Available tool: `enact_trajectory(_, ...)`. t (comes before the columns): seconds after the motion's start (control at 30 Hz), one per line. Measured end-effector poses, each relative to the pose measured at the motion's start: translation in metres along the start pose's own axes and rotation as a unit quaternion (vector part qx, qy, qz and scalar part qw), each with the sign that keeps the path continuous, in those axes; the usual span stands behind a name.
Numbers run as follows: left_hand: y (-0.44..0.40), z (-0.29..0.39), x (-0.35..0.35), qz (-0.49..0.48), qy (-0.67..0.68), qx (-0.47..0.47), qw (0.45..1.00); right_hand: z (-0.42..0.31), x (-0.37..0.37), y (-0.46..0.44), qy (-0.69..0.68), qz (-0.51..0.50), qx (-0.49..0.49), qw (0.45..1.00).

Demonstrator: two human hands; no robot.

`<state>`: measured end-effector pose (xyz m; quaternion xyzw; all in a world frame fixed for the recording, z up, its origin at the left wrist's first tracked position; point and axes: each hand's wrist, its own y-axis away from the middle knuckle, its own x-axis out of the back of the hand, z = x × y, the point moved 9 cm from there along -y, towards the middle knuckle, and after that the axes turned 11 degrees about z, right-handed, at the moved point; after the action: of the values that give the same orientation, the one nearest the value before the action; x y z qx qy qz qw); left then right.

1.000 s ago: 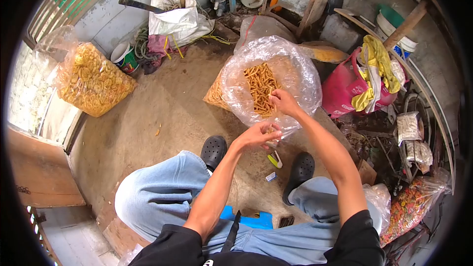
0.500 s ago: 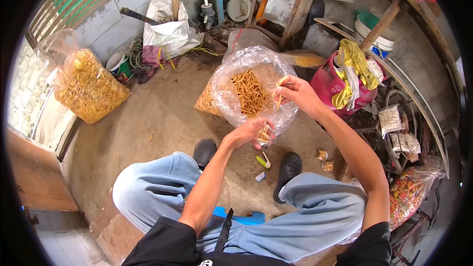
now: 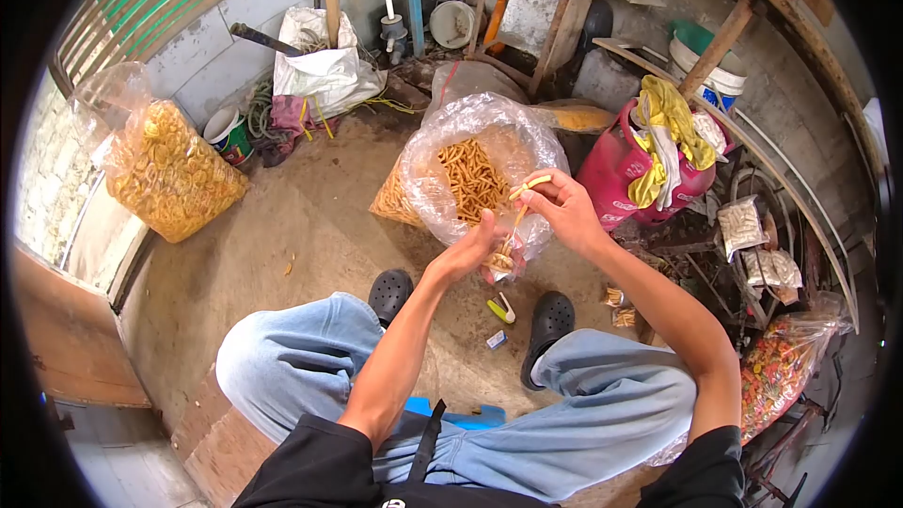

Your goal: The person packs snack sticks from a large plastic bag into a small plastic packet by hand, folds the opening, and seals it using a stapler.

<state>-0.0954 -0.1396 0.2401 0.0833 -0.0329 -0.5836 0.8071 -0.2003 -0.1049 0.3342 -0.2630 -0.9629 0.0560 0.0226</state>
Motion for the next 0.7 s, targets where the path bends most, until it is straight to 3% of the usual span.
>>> enact_trajectory(0.27,-0.003,-0.001,0.004,0.019,-0.004,-0.011,1.0,-0.011,0.001,0.001,-0.024,0.024,0.005,0.999)
enact_trajectory(0.7,-0.004,-0.003,0.006,0.03,-0.011,0.004,0.999,0.008,-0.016,0.009,0.01,-0.021,0.017,1.0)
